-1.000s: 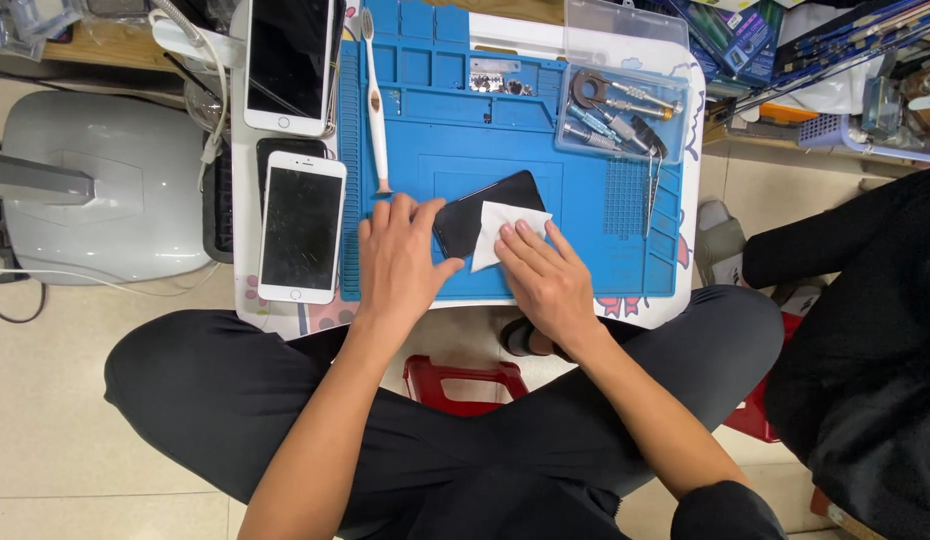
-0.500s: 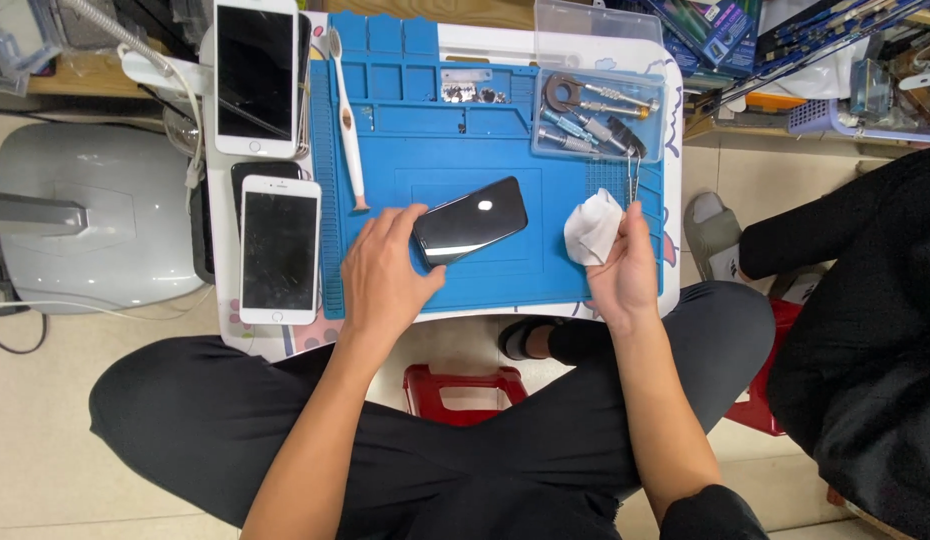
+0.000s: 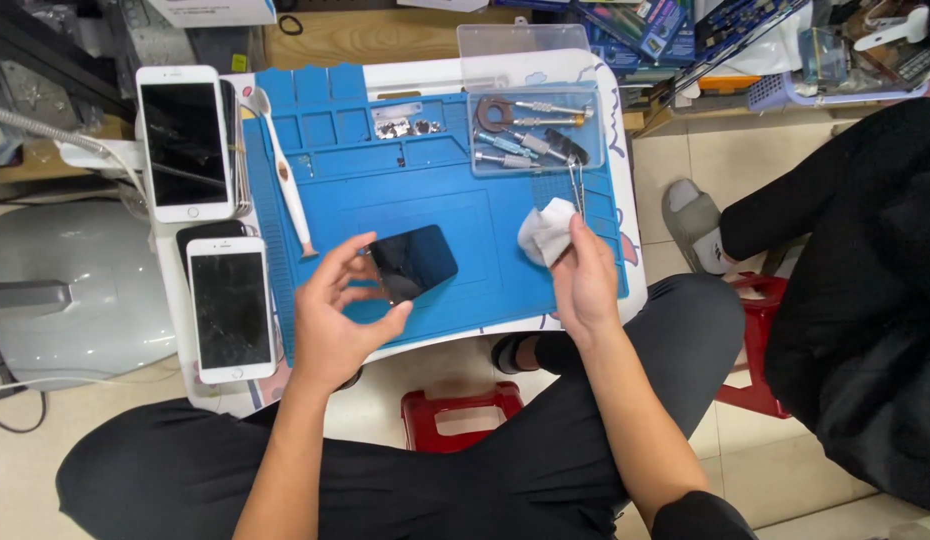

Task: Meticulously cleaning a smartphone screen with a cloth at a repair station.

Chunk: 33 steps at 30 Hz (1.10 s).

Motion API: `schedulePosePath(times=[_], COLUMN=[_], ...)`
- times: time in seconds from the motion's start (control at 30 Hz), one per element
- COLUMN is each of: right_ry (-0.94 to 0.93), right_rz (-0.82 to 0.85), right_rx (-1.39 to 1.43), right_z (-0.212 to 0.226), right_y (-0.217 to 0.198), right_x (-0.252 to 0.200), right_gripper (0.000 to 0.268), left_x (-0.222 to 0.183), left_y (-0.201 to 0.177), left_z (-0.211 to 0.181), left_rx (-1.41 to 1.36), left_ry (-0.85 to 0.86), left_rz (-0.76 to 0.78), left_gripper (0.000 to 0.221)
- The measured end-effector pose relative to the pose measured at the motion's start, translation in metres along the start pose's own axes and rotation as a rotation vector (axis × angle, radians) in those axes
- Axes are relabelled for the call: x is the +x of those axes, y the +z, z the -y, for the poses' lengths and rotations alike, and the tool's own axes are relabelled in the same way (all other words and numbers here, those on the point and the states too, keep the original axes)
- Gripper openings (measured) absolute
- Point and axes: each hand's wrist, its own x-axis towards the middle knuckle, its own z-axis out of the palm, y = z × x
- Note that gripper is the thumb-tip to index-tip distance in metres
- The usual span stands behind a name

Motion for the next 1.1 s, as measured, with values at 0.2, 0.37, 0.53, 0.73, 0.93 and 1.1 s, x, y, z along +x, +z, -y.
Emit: schedulePosePath(times=[0.2,0.37,0.53,0.73,0.93,1.1], right_ry=[0.060,0.103,0.031,-0.470,-0.448,-0.454], right_rz=[-0.019,-0.013,-0.016,0.634,0.702,0.772], right_rx=[-0.145,-0.129,-0.303,-0.522,-0.559,-0.606], right_z=[-0.026,-0.029,-0.017,0.013,-0.007,0.007], right_y=[0.005,0.014,0.026,0.083,0.082,0.089], right_x=[-0.002,-0.007,-0.024,-0.091,-0.080,-0.087], right_gripper=[0.024,0.027,0.032,0.070,0.091,0.112], left_x=[0.011,0.013,0.011,0.000,0.001,0.006], left_y=[-0.003,0.028,0.048,0.054,0.051,0.050], left_z=[0.000,0.016,0.023,0.007,0.018,0.010], left_rx=[-0.013,0.017,-0.003,0.138,0.044,-0.006], left_ry=[0.030,0.120,0.151,0.304,0.244,0.189], left_rz=[0.006,0.113,0.151,0.116,0.078,0.082], left_gripper=[0.085,0.095,0.100,0.101,0.100,0.097])
